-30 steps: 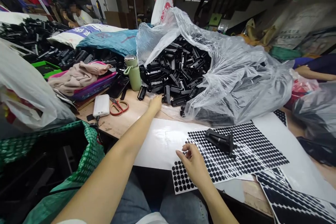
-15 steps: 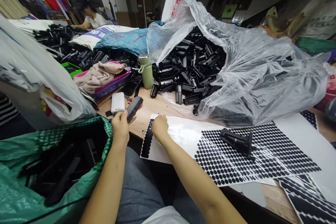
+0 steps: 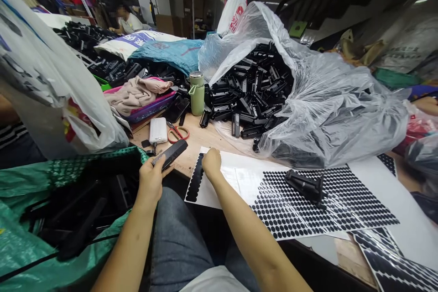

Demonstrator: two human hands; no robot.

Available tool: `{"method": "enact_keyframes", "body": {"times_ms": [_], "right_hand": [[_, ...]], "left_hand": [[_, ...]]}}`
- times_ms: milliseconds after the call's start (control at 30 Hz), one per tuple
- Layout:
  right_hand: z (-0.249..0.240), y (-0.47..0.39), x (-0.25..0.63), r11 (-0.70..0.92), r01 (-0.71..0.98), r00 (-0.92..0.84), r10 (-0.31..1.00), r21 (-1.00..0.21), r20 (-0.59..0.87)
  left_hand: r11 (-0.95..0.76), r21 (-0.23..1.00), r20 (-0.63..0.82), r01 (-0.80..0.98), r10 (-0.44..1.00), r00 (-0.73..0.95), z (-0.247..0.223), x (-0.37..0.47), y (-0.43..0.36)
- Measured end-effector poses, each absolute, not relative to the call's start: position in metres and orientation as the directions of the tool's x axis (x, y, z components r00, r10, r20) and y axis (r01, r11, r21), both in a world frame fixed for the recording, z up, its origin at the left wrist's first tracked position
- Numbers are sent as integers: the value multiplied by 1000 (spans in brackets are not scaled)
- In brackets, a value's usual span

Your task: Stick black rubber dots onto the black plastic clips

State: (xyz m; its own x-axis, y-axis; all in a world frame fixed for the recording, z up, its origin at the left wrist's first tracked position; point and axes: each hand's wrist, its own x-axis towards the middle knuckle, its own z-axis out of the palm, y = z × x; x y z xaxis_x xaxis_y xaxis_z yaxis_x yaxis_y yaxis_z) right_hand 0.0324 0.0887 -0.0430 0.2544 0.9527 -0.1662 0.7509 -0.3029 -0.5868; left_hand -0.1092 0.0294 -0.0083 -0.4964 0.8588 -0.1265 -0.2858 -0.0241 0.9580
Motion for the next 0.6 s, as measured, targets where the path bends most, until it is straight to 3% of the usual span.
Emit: {"method": "enact_keyframes", "body": {"times_ms": [200,333,600], "right_hand": [[-43,87,31,-308,678,277,948,-668,-156],[-34,85,37,-229,574,225,967,-786,-118],[-2,67,91,-82,218,100,993,-972,-62]], "left_hand": [[-34,940,-148,-340,856,-495,-4,-109,24],[-16,916,-184,-400,870,-457,1,-112,22],[194,818,-350,-542,915,-201,10,-101,21]]}}
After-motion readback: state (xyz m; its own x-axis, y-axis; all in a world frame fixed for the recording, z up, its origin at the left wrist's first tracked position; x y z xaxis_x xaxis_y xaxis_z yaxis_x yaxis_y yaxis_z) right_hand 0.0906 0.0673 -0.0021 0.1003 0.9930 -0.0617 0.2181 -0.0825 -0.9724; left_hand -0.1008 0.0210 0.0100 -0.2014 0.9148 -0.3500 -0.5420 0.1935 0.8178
